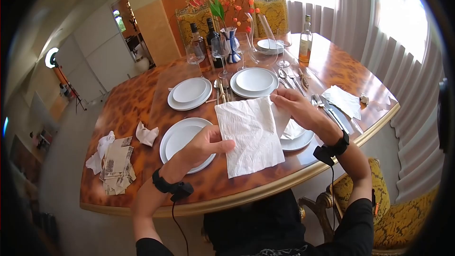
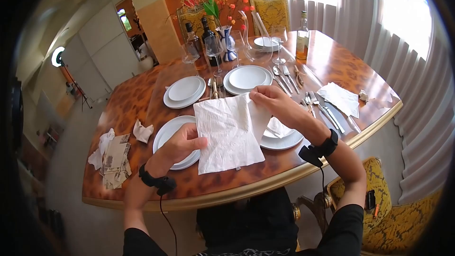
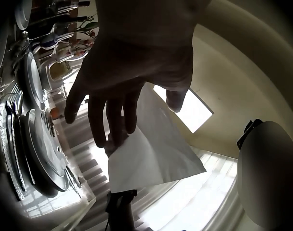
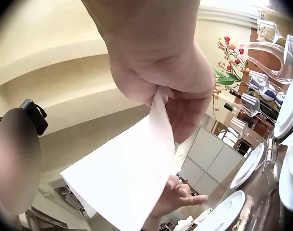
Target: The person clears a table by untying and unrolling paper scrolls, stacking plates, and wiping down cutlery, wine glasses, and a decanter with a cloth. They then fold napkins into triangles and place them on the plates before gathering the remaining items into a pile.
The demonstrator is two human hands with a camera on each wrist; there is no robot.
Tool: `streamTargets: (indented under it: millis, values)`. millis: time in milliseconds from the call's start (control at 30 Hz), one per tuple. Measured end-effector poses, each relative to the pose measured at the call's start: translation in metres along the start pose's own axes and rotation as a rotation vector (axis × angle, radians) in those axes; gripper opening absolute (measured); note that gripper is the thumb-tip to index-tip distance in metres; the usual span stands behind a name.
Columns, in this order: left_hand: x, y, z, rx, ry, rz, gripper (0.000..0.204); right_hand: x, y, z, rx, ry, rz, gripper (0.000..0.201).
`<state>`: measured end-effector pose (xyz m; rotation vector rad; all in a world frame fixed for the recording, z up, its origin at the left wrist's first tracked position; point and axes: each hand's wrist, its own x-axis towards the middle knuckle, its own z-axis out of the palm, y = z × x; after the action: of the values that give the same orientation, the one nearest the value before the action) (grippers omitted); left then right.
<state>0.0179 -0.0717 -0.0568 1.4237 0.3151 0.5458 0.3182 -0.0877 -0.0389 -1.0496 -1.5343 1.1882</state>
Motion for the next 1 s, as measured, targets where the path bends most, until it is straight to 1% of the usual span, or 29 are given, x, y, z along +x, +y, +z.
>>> streamTargets:
  millis: [33, 67, 133, 167, 233, 267, 300, 367, 433, 467, 500, 533, 567, 633, 667, 700, 767, 800, 833, 900, 933, 967, 1000]
  values:
    - [-0.005, 0.003, 0.006, 0.125, 0.054, -0.022, 0.037, 0.0, 0.004, 0.001, -0.001, -0.01, 0.007, 0.027]
    - [-0.007, 0.003, 0.009, 0.061, 0.165, -0.049, 0.025, -0.001, 0.005, 0.002, 0.076, -0.044, 0.009, 0.026]
    - [-0.013, 0.005, 0.005, 0.09, 0.217, -0.065, 0.026, -0.005, 0.002, 0.006, 0.208, -0.109, 0.04, 0.024]
    - [-0.016, 0.007, 0.003, 0.127, 0.259, -0.082, 0.027, -0.005, 0.002, 0.006, 0.207, -0.12, 0.048, 0.024]
    - [-0.022, 0.009, -0.003, 0.155, 0.285, -0.123, 0.028, -0.006, 0.008, 0.003, 0.102, -0.262, 0.124, 0.021]
    - [-0.024, 0.006, -0.008, 0.113, 0.321, -0.145, 0.029, -0.004, 0.013, -0.004, -0.001, -0.291, 0.197, 0.02]
    - [-0.027, 0.004, -0.011, 0.072, 0.358, -0.167, 0.03, -0.004, 0.015, -0.003, 0.006, -0.304, 0.202, 0.02]
    - [-0.034, 0.004, -0.014, 0.075, 0.373, -0.158, 0.03, -0.005, 0.015, 0.001, 0.053, -0.401, 0.23, 0.019]
    - [-0.043, 0.01, -0.016, 0.127, 0.377, -0.203, 0.028, -0.002, 0.019, 0.011, 0.028, -0.436, 0.243, 0.018]
    - [-0.046, 0.014, -0.014, 0.158, 0.369, -0.202, 0.024, -0.002, 0.023, 0.022, 0.042, -0.365, 0.186, 0.025]
    - [-0.05, 0.017, -0.016, 0.164, 0.38, -0.213, 0.024, -0.001, 0.026, 0.033, 0.059, -0.293, 0.129, 0.032]
    - [-0.054, 0.02, -0.018, 0.176, 0.327, -0.224, 0.021, 0.001, 0.025, 0.041, 0.073, -0.357, 0.085, 0.05]
    - [-0.057, 0.024, -0.02, 0.19, 0.272, -0.236, 0.019, 0.004, 0.029, 0.05, 0.09, -0.363, 0.077, 0.05]
    - [-0.062, 0.036, -0.016, 0.2, 0.256, -0.249, 0.016, 0.012, 0.043, 0.071, 0.134, -0.432, -0.142, 0.07]
    - [-0.064, 0.041, -0.016, 0.186, 0.241, -0.255, 0.016, 0.019, 0.055, 0.083, 0.182, -0.488, -0.195, 0.084]
    - [-0.066, 0.047, -0.015, 0.172, 0.225, -0.26, 0.016, 0.024, 0.061, 0.092, 0.197, -0.485, -0.211, 0.084]
    - [-0.073, 0.06, -0.008, 0.182, 0.236, -0.266, 0.018, 0.031, 0.067, 0.107, 0.036, -0.664, -0.218, 0.081]
    - [-0.077, 0.067, -0.003, 0.196, 0.297, -0.257, 0.018, 0.027, 0.054, 0.112, -0.064, -0.664, -0.198, 0.066]
    - [-0.08, 0.072, -0.002, 0.207, 0.36, -0.246, 0.018, 0.029, 0.046, 0.115, -0.056, -0.663, -0.208, 0.066]
    - [-0.092, 0.078, -0.01, 0.23, 0.391, -0.273, 0.02, 0.035, 0.035, 0.119, -0.117, -0.761, -0.005, 0.049]
    - [-0.099, 0.075, -0.018, 0.247, 0.421, -0.259, 0.022, 0.034, 0.037, 0.121, -0.068, -0.699, -0.003, 0.041]
    - [-0.109, 0.071, -0.029, 0.264, 0.452, -0.243, 0.023, 0.036, 0.041, 0.121, -0.064, -0.706, -0.008, 0.041]
    - [-0.116, 0.069, -0.038, 0.309, 0.444, -0.254, 0.025, 0.04, 0.045, 0.12, -0.061, -0.662, -0.027, 0.039]
